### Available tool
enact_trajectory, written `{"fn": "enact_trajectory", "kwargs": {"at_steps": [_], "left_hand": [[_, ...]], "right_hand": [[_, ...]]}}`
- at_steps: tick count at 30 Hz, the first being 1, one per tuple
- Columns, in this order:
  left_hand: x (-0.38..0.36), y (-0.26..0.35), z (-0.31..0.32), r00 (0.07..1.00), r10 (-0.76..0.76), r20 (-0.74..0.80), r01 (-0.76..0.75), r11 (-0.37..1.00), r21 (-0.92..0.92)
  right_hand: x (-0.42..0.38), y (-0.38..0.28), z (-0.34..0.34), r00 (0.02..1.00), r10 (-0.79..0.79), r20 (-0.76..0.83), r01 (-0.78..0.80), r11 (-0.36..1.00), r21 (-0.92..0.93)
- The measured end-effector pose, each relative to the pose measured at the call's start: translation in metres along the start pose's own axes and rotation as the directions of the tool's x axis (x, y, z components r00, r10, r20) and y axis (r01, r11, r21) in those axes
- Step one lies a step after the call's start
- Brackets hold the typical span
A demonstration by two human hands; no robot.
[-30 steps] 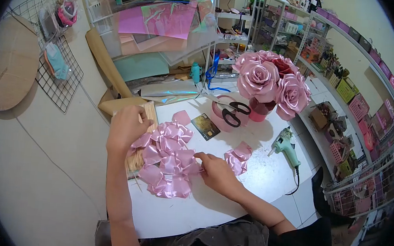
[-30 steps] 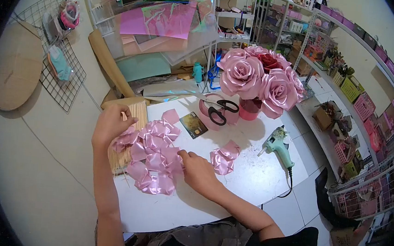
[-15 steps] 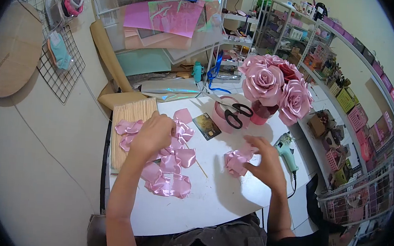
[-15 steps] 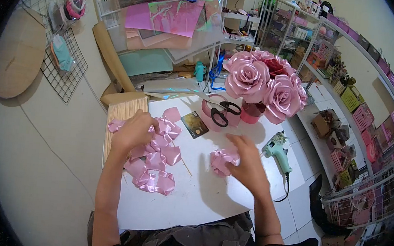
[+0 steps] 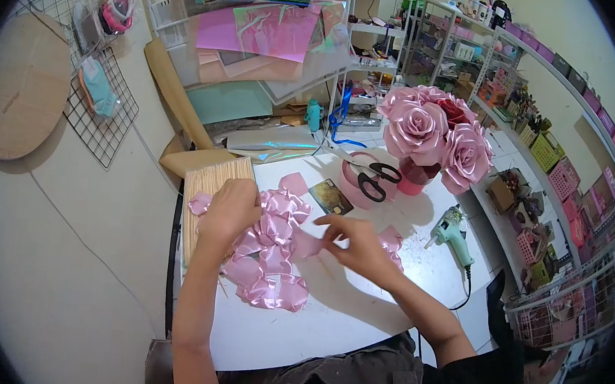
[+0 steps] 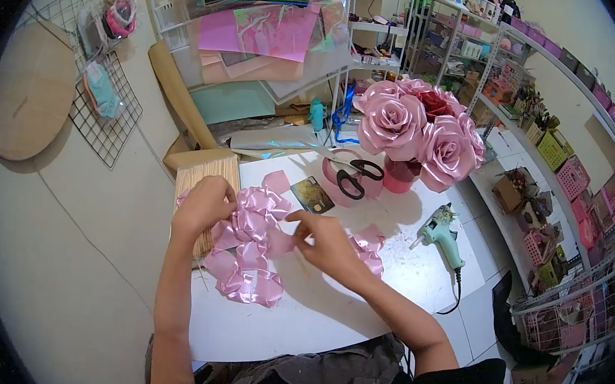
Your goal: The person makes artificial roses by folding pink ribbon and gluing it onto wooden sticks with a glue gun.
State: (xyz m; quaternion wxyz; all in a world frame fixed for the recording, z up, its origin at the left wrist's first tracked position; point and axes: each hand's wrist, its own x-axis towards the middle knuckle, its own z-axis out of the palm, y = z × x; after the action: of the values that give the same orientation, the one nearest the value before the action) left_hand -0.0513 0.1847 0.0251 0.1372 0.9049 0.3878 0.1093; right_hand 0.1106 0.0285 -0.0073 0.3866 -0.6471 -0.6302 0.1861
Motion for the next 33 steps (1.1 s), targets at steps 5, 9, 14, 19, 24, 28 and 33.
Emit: {"fn": "enact_trajectory", "kwargs": {"at_steps": [5, 9, 14, 19, 24, 28, 33], "left_hand": [[-0.004, 0.008, -0.009, 0.995, 0.025, -0.100, -0.029, 0.999, -0.041], [-0.003, -0.001, -0.012, 0.992, 0.022, -0.125, -0.029, 0.998, -0.054], [-0.005, -0.005, -0.021, 0.998, -0.032, -0.051, 0.029, 0.997, -0.072], [-0.010, 0.003, -0.033, 1.000, -0.015, 0.009, 0.016, 0.996, -0.089], [-0.013, 0.007, -0.037, 0.997, -0.077, 0.018, 0.078, 0.991, -0.110], [-0.015, 0.000, -0.037, 1.000, -0.027, -0.016, 0.025, 0.993, -0.117], [-0.018, -0.002, -0.045, 0.996, -0.088, -0.001, 0.087, 0.982, -0.170]], "right_hand": [[-0.037, -0.007, -0.060, 0.986, 0.028, -0.164, -0.020, 0.999, 0.048], [-0.049, 0.003, -0.070, 0.988, 0.050, -0.143, -0.079, 0.975, -0.207], [-0.040, -0.021, -0.002, 0.998, -0.065, -0.006, 0.061, 0.963, -0.263], [-0.048, -0.021, 0.050, 0.991, -0.029, 0.131, 0.078, 0.921, -0.383], [-0.051, -0.017, 0.010, 0.989, -0.056, 0.135, 0.068, 0.994, -0.085], [-0.061, -0.003, -0.039, 0.996, 0.043, -0.074, -0.049, 0.996, -0.073], [-0.059, -0.018, -0.045, 0.987, 0.091, -0.131, -0.119, 0.967, -0.227]]}}
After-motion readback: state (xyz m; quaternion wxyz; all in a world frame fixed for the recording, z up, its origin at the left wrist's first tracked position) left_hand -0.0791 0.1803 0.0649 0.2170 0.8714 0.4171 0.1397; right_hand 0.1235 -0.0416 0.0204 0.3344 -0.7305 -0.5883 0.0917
